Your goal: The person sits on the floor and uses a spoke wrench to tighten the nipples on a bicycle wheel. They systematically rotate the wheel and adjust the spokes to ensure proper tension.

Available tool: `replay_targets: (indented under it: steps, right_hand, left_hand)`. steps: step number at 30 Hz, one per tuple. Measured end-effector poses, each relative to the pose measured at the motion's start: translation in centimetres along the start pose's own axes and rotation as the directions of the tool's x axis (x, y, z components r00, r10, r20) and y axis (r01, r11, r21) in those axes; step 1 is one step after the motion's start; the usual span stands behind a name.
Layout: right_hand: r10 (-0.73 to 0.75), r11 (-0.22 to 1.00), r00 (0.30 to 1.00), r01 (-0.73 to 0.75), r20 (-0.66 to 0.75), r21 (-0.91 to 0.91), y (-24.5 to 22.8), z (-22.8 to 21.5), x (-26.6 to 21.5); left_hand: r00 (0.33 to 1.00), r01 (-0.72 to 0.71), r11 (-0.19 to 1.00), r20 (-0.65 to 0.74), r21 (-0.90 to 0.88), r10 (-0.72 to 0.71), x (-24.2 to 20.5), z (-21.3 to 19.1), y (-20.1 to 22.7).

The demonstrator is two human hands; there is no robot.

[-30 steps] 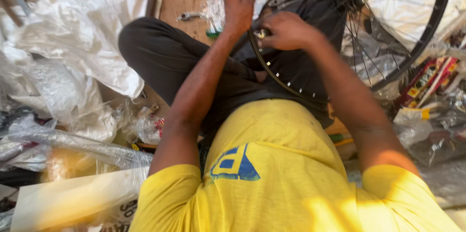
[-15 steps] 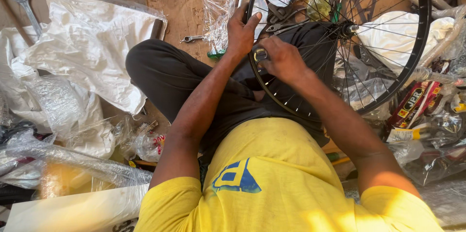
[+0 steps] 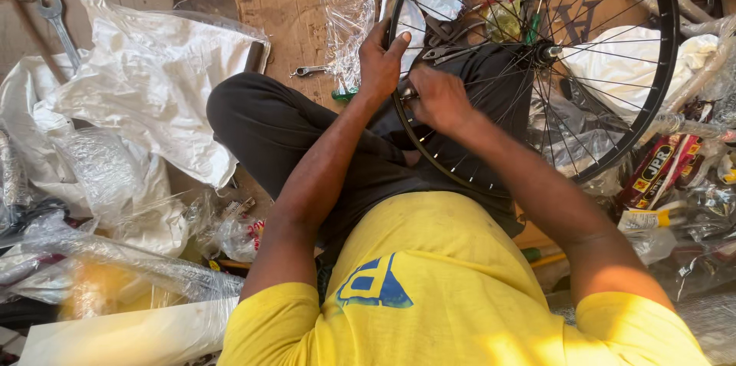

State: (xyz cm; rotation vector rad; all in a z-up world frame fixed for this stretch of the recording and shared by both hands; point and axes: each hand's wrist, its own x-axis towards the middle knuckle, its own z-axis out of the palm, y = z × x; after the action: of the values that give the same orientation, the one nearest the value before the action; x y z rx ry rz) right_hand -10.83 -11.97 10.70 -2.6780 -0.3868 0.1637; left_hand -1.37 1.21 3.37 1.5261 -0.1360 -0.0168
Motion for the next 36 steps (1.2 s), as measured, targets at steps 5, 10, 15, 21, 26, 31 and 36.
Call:
replay_targets:
  steps: [5, 10, 15, 21, 26, 31, 36]
  right_hand:
    - [-0.109, 0.989, 0.991, 0.100, 0.073, 0.110, 1.0, -1.7, 0.5]
    - [-0.152, 0.949, 0.929, 0.233, -0.337, 0.213, 0.8, -3.3, -0.7]
    - [-0.231, 0.966, 0.935, 0.253, -0.270, 0.050, 1.5, -1.8, -1.3]
    - [-0.183, 0.961, 0.978, 0.200, -0.104, 0.189, 2.5, -0.8, 0.8]
    - [-0.266, 0.914, 0.944, 0.311, -0.194, 0.261, 1.4, -2.0, -0.5]
    - [-0.008, 0.991, 0.999, 0.013, 0.035, -0.130, 1.6, 0.0, 0.8]
    - [-0.044, 0.995, 0.978, 0.062, 0.204, -0.082, 1.9, -0.2, 2.4]
  left_hand:
    - [0.987, 0.152, 0.983, 0.044, 0.106, -0.157, 1.1, -0.4, 1.2]
    - [0.997, 0.040, 0.998, 0.071, -0.056, -0.036, 2.5, 0.0, 0.2]
    - [0.996, 0.064, 0.998, 0.055, 0.006, -0.065, 1.0, 0.6, -1.2]
    - [0.986, 0.154, 0.988, 0.067, -0.025, -0.152, 2.4, 0.1, -0.9]
    - [0.999, -0.003, 1.000, 0.049, 0.013, 0.002, 1.9, 0.2, -1.5]
    - [0.991, 0.130, 0.981, 0.058, -0.141, -0.123, 1.6, 1.0, -1.0]
    - [0.999, -0.024, 0.998, 0.036, -0.060, 0.026, 1.0, 0.1, -0.4]
